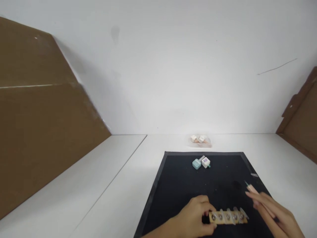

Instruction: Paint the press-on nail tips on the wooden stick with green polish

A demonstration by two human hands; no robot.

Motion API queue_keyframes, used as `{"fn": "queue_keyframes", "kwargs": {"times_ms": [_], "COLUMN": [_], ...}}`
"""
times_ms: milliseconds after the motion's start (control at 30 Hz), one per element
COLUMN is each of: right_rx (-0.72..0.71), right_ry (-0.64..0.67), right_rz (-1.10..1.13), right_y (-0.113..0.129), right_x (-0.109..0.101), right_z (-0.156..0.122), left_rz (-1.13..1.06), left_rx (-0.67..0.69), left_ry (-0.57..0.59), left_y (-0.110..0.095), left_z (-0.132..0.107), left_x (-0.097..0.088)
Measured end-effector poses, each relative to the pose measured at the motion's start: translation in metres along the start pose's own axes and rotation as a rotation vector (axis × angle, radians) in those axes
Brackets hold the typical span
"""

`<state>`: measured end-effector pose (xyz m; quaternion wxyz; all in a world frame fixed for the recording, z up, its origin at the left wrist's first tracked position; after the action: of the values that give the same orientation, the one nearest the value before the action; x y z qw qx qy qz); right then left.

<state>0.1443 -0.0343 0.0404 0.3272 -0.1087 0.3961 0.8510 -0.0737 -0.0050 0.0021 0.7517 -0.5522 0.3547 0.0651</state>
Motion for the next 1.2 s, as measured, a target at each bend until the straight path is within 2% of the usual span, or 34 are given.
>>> {"fn": "queue_keyframes", "kwargs": {"times_ms": [133, 267, 300, 367, 400, 533, 633, 767, 933, 1200], "right_rx": [0.119, 0.319, 0.372, 0.458, 0.471, 0.492, 0.488, 0.479, 0.467, 0.391], "right_ry": [0.015, 0.105, 0.137, 0.174, 0.179, 0.219, 0.234, 0.217, 0.213, 0.098], "right_rz": [0.153, 0.317, 0.36, 0.421, 0.428, 0.415, 0.39, 0.366, 0.37, 0.376], "right_y": [-0.005, -0.023, -0.03, -0.042, -0.047, -0.061, -0.068, -0.078, -0.082, -0.068], "right_x": [0.003, 0.024, 0.031, 0.043, 0.047, 0.054, 0.051, 0.048, 0.047, 0.03], "right_z": [0.049, 0.077, 0.08, 0.08, 0.079, 0.067, 0.061, 0.06, 0.06, 0.063], "left_rz": [0.003, 0.149, 0.223, 0.384, 0.415, 0.452, 0.447, 0.399, 0.243, -0.183], "left_rx": [-0.061, -0.027, 0.009, 0.075, 0.083, 0.089, 0.093, 0.11, 0.119, 0.051], "left_ry": [0.119, 0.2, 0.132, -0.08, -0.128, -0.171, -0.146, -0.158, -0.232, -0.383], "left_y": [0.0, 0.001, 0.002, 0.003, 0.005, 0.018, 0.025, 0.025, 0.016, 0.001], "left_z": [0.007, 0.021, 0.031, 0.056, 0.069, 0.115, 0.134, 0.141, 0.139, 0.115], "left_x": [0.011, -0.005, -0.014, -0.033, -0.037, -0.029, -0.016, -0.009, -0.012, -0.018]}}
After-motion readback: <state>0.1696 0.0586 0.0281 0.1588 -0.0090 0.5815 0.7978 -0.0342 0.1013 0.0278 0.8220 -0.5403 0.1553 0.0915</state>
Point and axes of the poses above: each hand's wrist, its own z-axis towards the middle knuckle, its own x-axis out of the palm, y = z × x, the point moved 5 cm from there along z, towards the middle knuckle, and after that the axes turned 15 degrees about -y, right-handed, at the moved point
